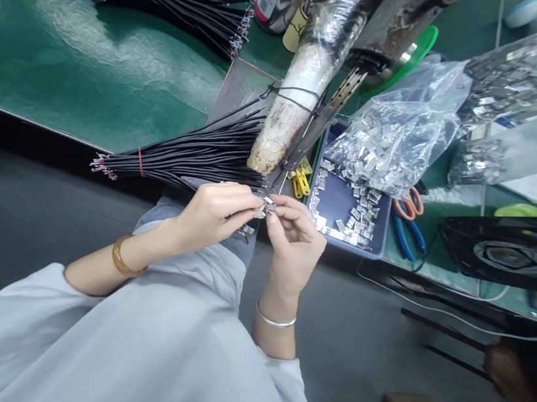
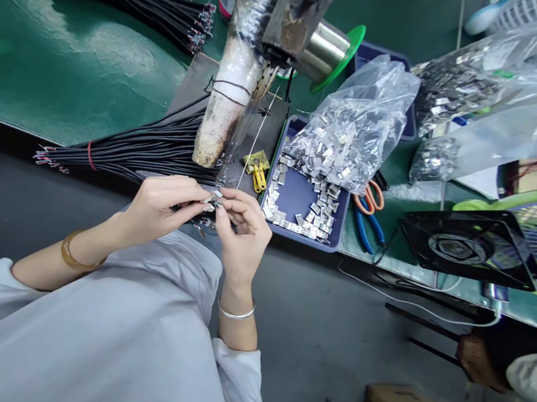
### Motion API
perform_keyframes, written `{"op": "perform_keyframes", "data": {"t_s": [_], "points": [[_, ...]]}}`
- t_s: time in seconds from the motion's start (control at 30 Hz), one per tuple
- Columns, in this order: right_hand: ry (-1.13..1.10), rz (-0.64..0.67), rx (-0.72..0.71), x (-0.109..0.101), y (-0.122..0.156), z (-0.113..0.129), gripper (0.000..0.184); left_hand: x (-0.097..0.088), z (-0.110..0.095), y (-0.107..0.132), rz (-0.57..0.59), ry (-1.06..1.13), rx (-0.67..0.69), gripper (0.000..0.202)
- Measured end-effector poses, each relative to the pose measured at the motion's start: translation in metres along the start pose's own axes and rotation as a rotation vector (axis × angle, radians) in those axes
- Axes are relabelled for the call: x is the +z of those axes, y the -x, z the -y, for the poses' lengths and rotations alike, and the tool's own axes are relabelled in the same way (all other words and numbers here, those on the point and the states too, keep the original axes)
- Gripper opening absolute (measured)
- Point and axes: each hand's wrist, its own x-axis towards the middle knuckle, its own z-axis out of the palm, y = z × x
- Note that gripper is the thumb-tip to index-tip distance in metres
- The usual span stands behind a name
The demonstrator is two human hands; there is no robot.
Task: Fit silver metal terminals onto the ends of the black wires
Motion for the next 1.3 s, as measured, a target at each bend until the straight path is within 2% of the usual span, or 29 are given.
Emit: {"op": "perform_keyframes", "data": {"t_s": [0.13,0.23,0.37,0.47,0.57,0.67,0.73,0.83,0.9,0.97,1.07,1.13,1.2,1.3], "points": [[-0.115,-0.024,0.037,0.004,0.000,-0.005,0.004,0.000,0.002,0.000,-0.025,-0.007,0.026,0.019],[-0.121,-0.045,0.045,0.004,0.002,-0.005,0.003,0.002,0.002,0.001,-0.054,-0.011,0.041,0.019],[-0.101,-0.015,0.070,0.003,0.001,-0.005,0.009,0.002,0.002,0.002,-0.013,0.091,-0.019,0.020],[-0.116,0.000,0.069,0.007,0.001,-0.005,0.016,-0.003,-0.001,0.000,0.065,0.266,-0.170,0.019],[0.032,-0.087,-0.020,0.013,0.005,-0.001,0.011,-0.009,-0.004,-0.005,0.130,0.515,-0.424,0.018],[0.186,-0.216,-0.156,0.017,0.008,0.005,0.008,-0.011,-0.006,-0.011,0.116,0.762,-0.657,0.016],[0.213,-0.290,-0.268,0.016,0.010,0.008,0.010,-0.010,-0.007,-0.014,0.088,0.826,-0.721,0.017],[0.267,-0.282,-0.461,0.013,0.011,0.009,0.011,-0.006,-0.009,-0.018,0.055,0.837,-0.721,0.015],[0.332,-0.236,-0.526,0.011,0.012,0.008,0.012,-0.004,-0.010,-0.020,0.028,0.842,-0.710,0.014],[0.339,-0.242,-0.487,0.011,0.012,0.005,0.008,-0.004,-0.011,-0.021,0.013,0.843,-0.707,0.014],[0.237,-0.276,-0.342,0.011,0.011,0.002,0.004,-0.005,-0.011,-0.020,0.021,0.806,-0.713,0.015],[0.183,-0.243,-0.297,0.011,0.009,0.001,0.005,-0.006,-0.011,-0.020,0.008,0.764,-0.708,0.017],[0.182,-0.181,-0.319,0.012,0.007,0.000,0.005,-0.006,-0.011,-0.020,-0.026,0.731,-0.699,0.019],[0.283,-0.154,-0.467,0.011,0.004,-0.001,0.010,-0.004,-0.013,-0.022,-0.067,0.712,-0.708,0.020]]}}
